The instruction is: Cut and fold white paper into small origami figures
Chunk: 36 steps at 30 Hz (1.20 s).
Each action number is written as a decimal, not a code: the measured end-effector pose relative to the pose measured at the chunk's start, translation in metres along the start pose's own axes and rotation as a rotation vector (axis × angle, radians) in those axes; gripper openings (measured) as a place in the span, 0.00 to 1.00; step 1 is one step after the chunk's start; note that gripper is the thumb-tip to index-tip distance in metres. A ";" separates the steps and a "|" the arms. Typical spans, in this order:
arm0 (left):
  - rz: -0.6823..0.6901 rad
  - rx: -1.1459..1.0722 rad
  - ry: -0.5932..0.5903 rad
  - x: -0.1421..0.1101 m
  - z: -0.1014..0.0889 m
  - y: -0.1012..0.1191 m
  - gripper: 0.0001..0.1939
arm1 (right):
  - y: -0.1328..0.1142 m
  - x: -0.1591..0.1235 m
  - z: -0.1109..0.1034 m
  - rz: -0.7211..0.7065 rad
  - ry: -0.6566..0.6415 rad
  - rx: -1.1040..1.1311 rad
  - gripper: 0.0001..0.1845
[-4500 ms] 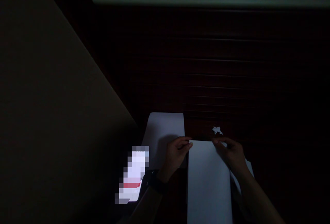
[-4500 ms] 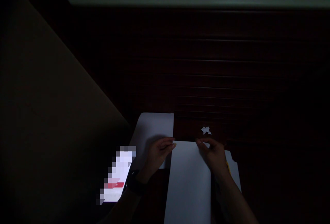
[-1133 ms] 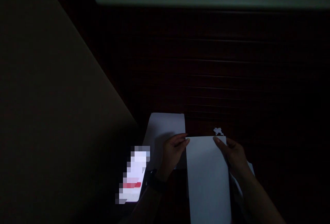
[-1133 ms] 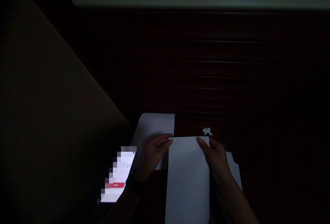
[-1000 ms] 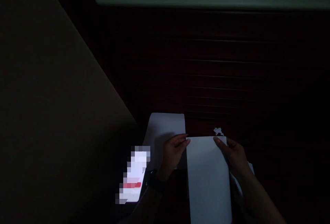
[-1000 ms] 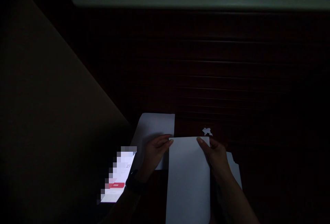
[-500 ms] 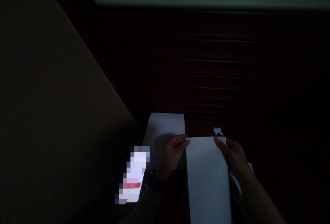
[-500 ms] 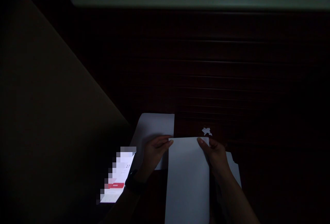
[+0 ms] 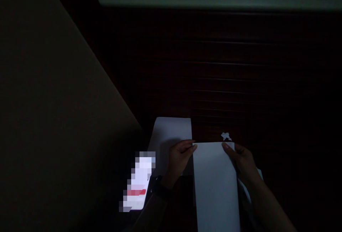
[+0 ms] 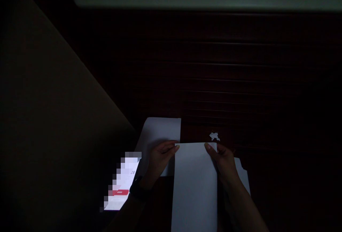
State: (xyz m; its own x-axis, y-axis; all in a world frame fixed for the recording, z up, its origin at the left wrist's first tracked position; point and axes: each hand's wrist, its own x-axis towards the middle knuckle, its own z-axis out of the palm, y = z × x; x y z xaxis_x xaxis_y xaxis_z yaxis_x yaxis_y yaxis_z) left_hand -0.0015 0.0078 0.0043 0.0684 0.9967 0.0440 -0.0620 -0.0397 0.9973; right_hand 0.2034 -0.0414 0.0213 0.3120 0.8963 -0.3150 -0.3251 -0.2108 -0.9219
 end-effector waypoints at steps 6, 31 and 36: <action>-0.004 -0.011 -0.012 0.000 -0.001 0.001 0.12 | -0.001 -0.002 0.000 0.006 -0.021 0.022 0.11; 0.032 0.019 -0.072 -0.003 -0.003 0.004 0.13 | -0.003 -0.001 0.003 -0.230 0.072 -0.226 0.17; 0.060 0.024 -0.080 -0.004 -0.003 0.003 0.10 | -0.005 0.001 0.001 -0.423 0.093 -0.445 0.17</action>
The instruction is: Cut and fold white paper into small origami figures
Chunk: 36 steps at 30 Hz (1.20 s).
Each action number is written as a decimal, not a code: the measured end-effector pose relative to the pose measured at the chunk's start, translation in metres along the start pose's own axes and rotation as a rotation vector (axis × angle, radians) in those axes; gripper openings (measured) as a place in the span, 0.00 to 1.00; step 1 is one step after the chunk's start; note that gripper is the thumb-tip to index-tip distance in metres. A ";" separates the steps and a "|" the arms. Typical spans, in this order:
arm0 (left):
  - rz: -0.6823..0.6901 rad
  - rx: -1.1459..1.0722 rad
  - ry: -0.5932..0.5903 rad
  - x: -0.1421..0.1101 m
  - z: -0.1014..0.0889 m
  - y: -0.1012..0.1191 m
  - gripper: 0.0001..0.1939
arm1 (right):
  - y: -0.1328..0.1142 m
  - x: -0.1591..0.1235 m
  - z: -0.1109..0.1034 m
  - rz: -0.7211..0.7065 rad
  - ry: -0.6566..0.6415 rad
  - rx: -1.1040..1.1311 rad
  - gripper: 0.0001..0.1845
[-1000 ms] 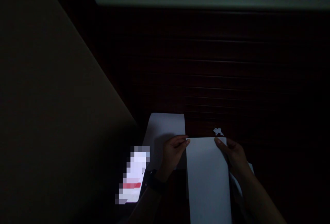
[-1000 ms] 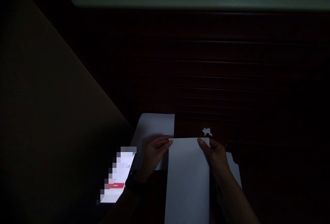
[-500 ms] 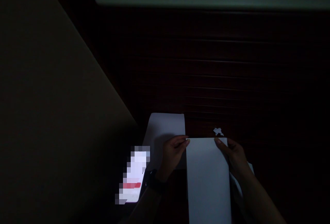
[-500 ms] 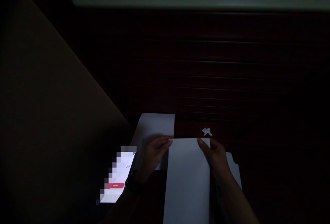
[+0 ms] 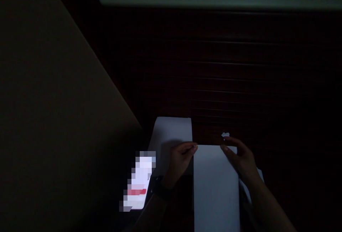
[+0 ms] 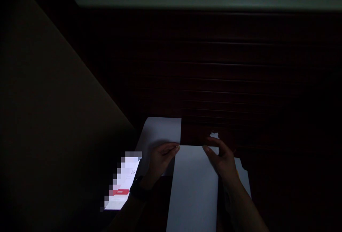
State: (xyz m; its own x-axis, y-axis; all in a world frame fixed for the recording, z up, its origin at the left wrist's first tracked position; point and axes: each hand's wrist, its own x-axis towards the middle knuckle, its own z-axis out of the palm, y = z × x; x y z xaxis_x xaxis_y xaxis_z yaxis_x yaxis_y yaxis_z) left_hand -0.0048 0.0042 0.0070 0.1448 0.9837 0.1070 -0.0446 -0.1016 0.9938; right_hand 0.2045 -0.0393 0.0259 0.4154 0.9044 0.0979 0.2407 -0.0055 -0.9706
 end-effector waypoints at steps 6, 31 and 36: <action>-0.025 0.035 -0.007 0.000 0.001 -0.001 0.09 | 0.007 0.001 -0.010 0.101 -0.091 -0.089 0.12; -0.066 0.035 0.043 0.004 -0.002 0.003 0.09 | -0.005 0.001 -0.002 0.394 0.042 0.488 0.09; -0.080 0.032 0.061 0.005 -0.002 0.003 0.10 | -0.004 0.001 -0.002 0.344 0.053 0.435 0.09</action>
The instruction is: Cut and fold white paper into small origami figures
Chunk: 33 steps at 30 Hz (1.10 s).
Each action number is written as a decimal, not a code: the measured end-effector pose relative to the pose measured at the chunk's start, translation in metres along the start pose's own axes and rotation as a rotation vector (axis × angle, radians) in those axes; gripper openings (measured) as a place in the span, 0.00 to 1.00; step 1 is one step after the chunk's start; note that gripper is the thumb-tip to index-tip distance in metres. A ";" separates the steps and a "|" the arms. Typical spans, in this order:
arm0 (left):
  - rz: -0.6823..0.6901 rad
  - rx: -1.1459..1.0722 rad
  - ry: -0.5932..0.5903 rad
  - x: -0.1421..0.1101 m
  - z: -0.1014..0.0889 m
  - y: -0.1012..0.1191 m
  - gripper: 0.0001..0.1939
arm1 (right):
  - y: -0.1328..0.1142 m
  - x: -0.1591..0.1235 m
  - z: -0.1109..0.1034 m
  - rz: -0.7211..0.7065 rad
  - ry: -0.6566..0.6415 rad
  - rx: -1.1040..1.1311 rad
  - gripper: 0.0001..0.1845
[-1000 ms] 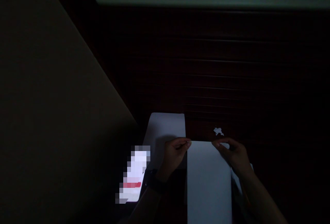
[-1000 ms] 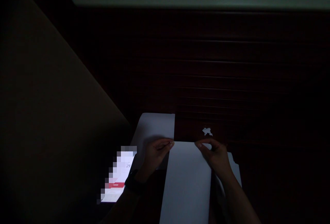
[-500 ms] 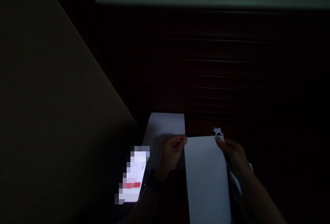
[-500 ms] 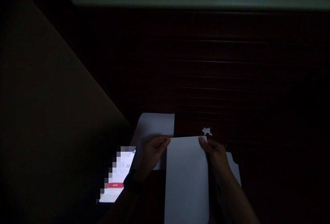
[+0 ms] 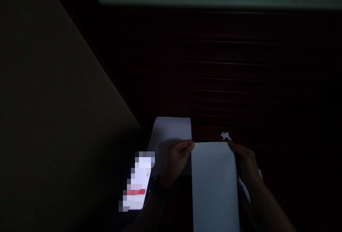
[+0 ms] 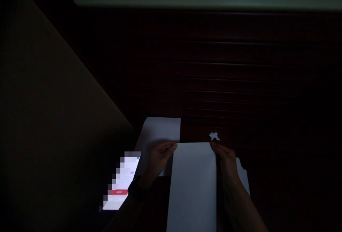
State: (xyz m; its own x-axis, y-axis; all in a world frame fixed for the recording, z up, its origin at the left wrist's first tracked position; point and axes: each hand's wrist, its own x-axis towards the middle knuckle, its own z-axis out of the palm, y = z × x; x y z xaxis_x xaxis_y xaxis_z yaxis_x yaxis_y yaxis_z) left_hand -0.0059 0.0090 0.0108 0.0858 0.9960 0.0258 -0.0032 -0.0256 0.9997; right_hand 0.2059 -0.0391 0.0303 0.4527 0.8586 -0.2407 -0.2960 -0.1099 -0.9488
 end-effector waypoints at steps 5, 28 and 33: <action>0.018 0.019 0.005 0.001 -0.001 -0.001 0.11 | 0.005 0.000 -0.002 0.021 -0.067 -0.048 0.13; -0.084 -0.085 -0.067 -0.002 -0.002 0.002 0.13 | 0.004 -0.002 -0.004 -0.047 -0.076 -0.211 0.17; -0.052 -0.041 0.027 -0.003 -0.001 0.006 0.12 | 0.005 -0.001 -0.004 -0.023 -0.080 -0.221 0.16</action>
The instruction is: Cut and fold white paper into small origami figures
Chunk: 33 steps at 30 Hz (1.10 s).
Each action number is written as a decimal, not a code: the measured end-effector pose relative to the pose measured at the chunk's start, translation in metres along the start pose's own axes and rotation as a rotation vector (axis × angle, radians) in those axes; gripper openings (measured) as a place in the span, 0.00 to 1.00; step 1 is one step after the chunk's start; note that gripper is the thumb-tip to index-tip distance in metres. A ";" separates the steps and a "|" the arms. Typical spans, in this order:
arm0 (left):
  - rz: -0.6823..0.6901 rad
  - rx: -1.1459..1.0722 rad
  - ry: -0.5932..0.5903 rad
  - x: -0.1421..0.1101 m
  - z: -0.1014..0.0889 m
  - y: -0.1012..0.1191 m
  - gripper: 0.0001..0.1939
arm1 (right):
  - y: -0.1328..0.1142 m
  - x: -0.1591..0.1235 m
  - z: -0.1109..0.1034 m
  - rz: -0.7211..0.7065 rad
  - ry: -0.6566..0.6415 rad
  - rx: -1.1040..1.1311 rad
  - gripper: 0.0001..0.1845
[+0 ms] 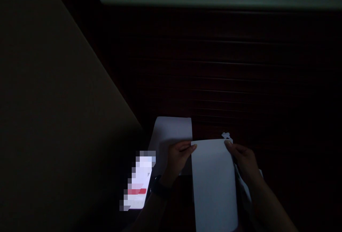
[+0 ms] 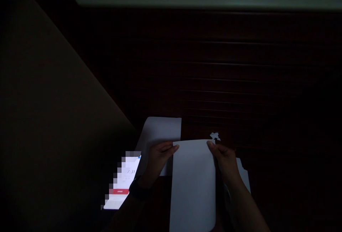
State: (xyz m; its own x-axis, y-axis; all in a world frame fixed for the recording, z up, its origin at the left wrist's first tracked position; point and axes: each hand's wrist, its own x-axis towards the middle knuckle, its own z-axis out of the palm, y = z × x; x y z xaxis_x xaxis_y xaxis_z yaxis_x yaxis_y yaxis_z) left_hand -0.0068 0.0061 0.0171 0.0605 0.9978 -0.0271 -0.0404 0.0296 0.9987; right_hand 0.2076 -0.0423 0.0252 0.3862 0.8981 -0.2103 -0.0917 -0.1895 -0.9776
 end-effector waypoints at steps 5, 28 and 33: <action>0.034 0.056 0.021 0.001 0.000 0.000 0.11 | 0.004 0.003 -0.005 -0.007 -0.038 -0.015 0.15; 0.488 0.384 0.005 -0.018 0.001 0.007 0.11 | 0.001 0.004 -0.003 -0.004 -0.073 0.010 0.14; 0.239 0.242 0.099 -0.011 0.002 0.004 0.05 | 0.001 0.003 -0.003 0.007 -0.077 0.036 0.14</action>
State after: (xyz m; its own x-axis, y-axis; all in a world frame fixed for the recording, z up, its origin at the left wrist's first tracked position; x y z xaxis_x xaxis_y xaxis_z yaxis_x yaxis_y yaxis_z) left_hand -0.0056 -0.0050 0.0211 -0.0192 0.9761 0.2165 0.1968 -0.2086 0.9580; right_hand 0.2112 -0.0411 0.0238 0.3135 0.9251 -0.2142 -0.1278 -0.1824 -0.9749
